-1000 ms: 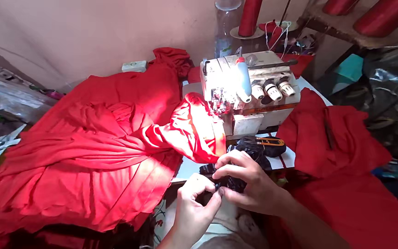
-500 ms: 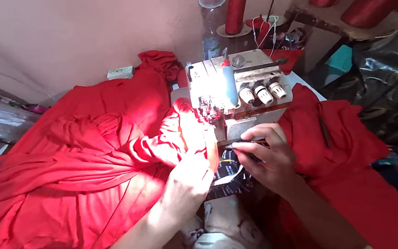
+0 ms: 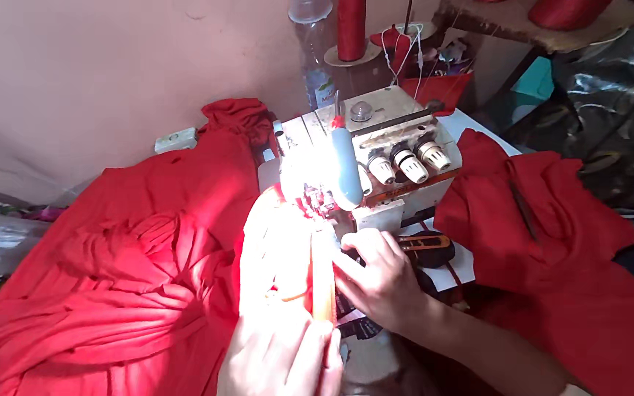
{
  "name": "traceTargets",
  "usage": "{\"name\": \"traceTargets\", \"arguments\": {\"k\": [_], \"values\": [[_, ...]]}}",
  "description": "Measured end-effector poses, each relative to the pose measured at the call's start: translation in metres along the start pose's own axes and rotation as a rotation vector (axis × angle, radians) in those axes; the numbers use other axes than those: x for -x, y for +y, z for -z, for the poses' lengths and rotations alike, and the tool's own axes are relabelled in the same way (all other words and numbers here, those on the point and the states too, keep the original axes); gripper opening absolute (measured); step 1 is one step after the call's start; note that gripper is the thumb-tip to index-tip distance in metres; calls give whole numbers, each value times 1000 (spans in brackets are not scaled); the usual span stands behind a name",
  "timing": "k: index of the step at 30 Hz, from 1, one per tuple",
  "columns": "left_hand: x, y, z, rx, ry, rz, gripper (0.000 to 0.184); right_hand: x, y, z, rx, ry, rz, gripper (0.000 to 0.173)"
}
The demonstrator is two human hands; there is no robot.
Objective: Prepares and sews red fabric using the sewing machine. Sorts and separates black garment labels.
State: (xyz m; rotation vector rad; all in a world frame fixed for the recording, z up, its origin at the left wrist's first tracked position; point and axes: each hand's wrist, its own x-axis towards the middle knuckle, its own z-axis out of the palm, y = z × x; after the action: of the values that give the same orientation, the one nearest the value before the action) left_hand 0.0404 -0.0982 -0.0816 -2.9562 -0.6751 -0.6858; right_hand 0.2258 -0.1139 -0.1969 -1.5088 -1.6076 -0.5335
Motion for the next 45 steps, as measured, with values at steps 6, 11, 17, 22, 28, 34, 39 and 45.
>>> {"name": "traceTargets", "arguments": {"k": [6,11,17,22,28,34,39,45], "values": [[9,-2,-12,137,-69,-20,21,11,-8,1,67,-121,5,32],[3,7,-5,118,-43,27,28,9,-9,2,69,-189,7,32],[1,8,-3,130,-39,5,25,8,-14,-1,22,-221,-26,27],[6,8,-6,140,-9,5,22,7,-14,-1,-34,-255,-30,28],[6,10,-8,153,-12,-6,21,7,-13,-2,-37,-261,-33,28],[8,11,-11,105,-37,-31,21,5,-11,-1,-18,-267,-36,29],[42,-7,-29,151,-121,-82,19,14,6,0,-202,-109,5,28],[58,17,-79,12,-57,15,23,19,7,-1,-368,39,-42,32]]}}
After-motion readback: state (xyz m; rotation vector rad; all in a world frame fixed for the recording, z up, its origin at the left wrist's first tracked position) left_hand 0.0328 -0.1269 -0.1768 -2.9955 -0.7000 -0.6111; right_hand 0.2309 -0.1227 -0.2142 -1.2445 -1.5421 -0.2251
